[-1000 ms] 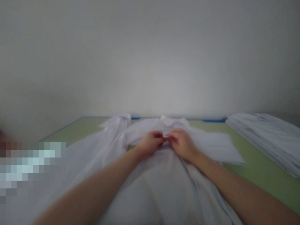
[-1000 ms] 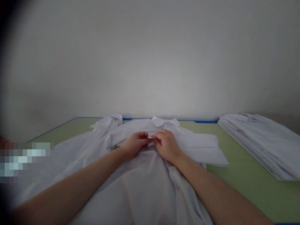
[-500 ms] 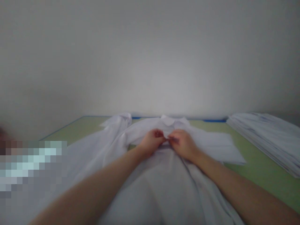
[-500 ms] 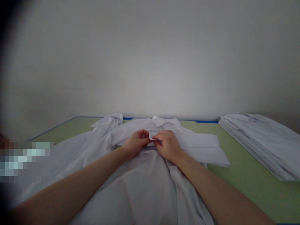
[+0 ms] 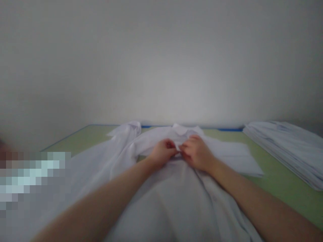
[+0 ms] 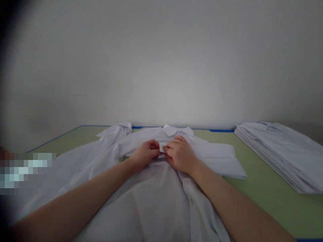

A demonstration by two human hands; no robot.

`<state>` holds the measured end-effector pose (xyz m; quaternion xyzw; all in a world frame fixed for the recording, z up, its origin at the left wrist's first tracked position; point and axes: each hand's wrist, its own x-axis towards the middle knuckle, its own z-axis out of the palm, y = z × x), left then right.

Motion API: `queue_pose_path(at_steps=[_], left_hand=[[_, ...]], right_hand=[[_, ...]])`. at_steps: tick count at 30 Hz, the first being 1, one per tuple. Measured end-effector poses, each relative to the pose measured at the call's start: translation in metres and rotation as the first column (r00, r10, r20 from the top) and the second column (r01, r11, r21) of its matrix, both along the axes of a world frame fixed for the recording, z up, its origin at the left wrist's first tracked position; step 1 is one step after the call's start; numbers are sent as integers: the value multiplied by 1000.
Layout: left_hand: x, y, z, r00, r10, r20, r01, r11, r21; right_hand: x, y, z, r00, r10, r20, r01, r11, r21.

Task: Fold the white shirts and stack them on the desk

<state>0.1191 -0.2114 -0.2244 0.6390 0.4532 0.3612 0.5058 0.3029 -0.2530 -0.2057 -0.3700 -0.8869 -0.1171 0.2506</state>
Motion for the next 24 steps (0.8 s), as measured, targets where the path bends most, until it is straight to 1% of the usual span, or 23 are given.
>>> queue_pose_path(at_steps=[3,6,7,9,13,17,20,24], left_hand=[[0,-1,0,997,-9,73,12,999,-42],[1,-3,3,975,-20,221,44,993,-106],[1,-4,4,967,-22,255,53,992,-115],[2,-5,5,964,-20,265,52,992,-112],[2,-4,5,980,31,195,-14,996,-89],[1,-3,4,984,54,170,-42,996,-75],[1,-1,2,988,46,145,-39,998,-48],[1,1,-1,997,31,75,-32,999,22]], right_hand=[[-2,0,2,999,-11,48,8,997,75],[-4,1,0,997,-38,73,27,988,149],[-4,1,-1,996,-41,73,29,987,157],[-4,2,-4,999,-34,36,29,991,132],[-2,2,-11,981,-28,-190,27,1000,-7],[-3,0,-12,914,-101,-392,34,984,-174],[-5,0,-12,852,-177,-493,13,948,-317],[-6,3,-14,785,-278,-554,-31,875,-483]])
